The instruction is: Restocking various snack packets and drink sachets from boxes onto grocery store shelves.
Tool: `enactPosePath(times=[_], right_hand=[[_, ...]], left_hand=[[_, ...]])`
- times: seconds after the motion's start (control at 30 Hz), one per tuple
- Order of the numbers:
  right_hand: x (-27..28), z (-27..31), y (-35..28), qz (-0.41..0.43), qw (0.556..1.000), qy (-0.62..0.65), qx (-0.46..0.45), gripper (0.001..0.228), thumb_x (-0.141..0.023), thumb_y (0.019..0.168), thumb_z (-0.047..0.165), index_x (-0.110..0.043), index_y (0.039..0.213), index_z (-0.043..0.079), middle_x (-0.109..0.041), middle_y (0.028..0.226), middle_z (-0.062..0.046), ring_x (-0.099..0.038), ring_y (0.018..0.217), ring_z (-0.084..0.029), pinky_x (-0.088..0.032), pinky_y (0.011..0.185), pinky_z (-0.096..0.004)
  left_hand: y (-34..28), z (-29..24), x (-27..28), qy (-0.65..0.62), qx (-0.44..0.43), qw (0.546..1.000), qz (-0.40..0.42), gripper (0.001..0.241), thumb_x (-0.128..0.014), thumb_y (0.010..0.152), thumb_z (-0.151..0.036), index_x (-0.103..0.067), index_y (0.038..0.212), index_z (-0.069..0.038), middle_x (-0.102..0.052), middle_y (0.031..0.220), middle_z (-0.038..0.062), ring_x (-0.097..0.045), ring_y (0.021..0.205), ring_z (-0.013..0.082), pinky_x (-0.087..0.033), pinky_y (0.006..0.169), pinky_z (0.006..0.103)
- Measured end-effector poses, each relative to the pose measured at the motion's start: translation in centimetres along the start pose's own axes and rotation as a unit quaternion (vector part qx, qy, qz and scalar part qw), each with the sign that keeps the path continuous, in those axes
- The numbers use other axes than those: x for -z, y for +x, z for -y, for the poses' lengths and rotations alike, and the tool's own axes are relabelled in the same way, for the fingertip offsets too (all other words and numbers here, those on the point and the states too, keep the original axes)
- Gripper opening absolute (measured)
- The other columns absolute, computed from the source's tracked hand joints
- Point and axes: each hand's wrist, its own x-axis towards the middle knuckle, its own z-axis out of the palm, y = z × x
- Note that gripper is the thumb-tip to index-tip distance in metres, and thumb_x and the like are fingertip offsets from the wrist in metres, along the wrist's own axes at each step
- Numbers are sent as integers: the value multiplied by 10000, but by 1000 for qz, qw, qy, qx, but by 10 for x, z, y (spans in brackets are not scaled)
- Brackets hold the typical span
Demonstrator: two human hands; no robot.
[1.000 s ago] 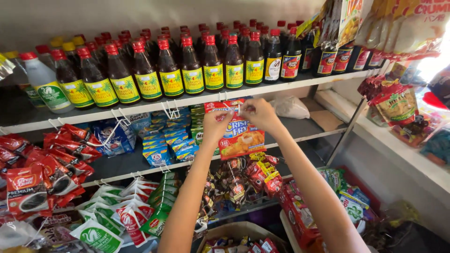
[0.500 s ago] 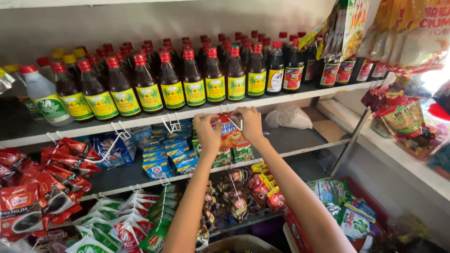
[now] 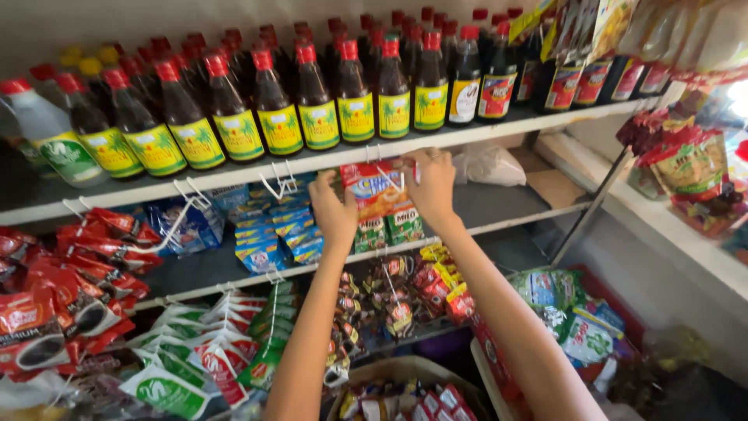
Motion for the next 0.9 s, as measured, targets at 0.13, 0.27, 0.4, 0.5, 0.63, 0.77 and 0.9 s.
enactPosePath(times=[0.13, 0.27, 0.4, 0.5, 0.63, 0.77, 0.9], right_hand=[[40, -5, -38, 16, 999, 14, -39, 254, -746, 783, 33, -752, 1033, 77, -685, 1019, -178, -563, 1005, -396, -447, 883, -477], [73, -10, -103, 92, 979, 128, -131, 120, -695, 905, 34, -737, 1010, 75, -692, 943, -80, -667, 866, -221, -521, 778, -360], [101, -23, -193, 223, 924, 201, -236, 131, -683, 942, 39, -752, 1054, 35, -725, 835, -51, -616, 732, -74, -478, 643, -254], [117, -25, -255, 277, 879, 253, -294, 134, -647, 947, 53, -740, 1040, 26, -734, 861, -51, -633, 772, -55, -522, 692, -255], [118, -42, -352, 365, 844, 247, -307, 121, -655, 945, 73, -733, 1015, 13, -742, 855, -48, -662, 769, -89, -545, 691, -281], [101, -61, -468, 428, 810, 267, -299, 131, -639, 897, 46, -730, 986, 16, -742, 866, -81, -683, 789, -144, -554, 728, -323], [68, -89, -596, 477, 758, 180, -406, 191, -707, 793, 55, -768, 973, 74, -746, 808, -112, -683, 699, -190, -544, 648, -363]], left_hand=[[-35, -19, 24, 69, 15, 997, -27, 490, -768, 810, -40, -533, 1238, -1, -558, 1172, 222, -588, 1067, 418, -485, 920, 457], [-97, -30, 35, 6, 34, 999, 16, 471, -753, 882, -63, -514, 1283, 3, -579, 1206, 193, -607, 1060, 348, -499, 917, 433], [-188, -38, 32, -159, 176, 966, 100, 308, -670, 950, -61, -564, 1237, -26, -667, 1110, 81, -699, 884, 167, -583, 755, 301], [-259, -37, 28, -227, 208, 941, 138, 205, -683, 979, -48, -605, 1167, -31, -697, 933, 26, -690, 816, 114, -558, 714, 252], [-370, 1, 19, -204, 322, 902, 201, 131, -650, 1002, -68, -638, 1127, -32, -692, 879, 23, -629, 758, 112, -475, 650, 273], [-463, 37, 12, -82, 348, 893, 274, 121, -675, 943, -115, -698, 1037, -43, -749, 851, 94, -714, 748, 158, -561, 687, 304], [-573, 102, 2, -90, 368, 867, 322, 123, -682, 933, -142, -705, 1004, -44, -772, 894, 127, -764, 821, 230, -590, 721, 353]])
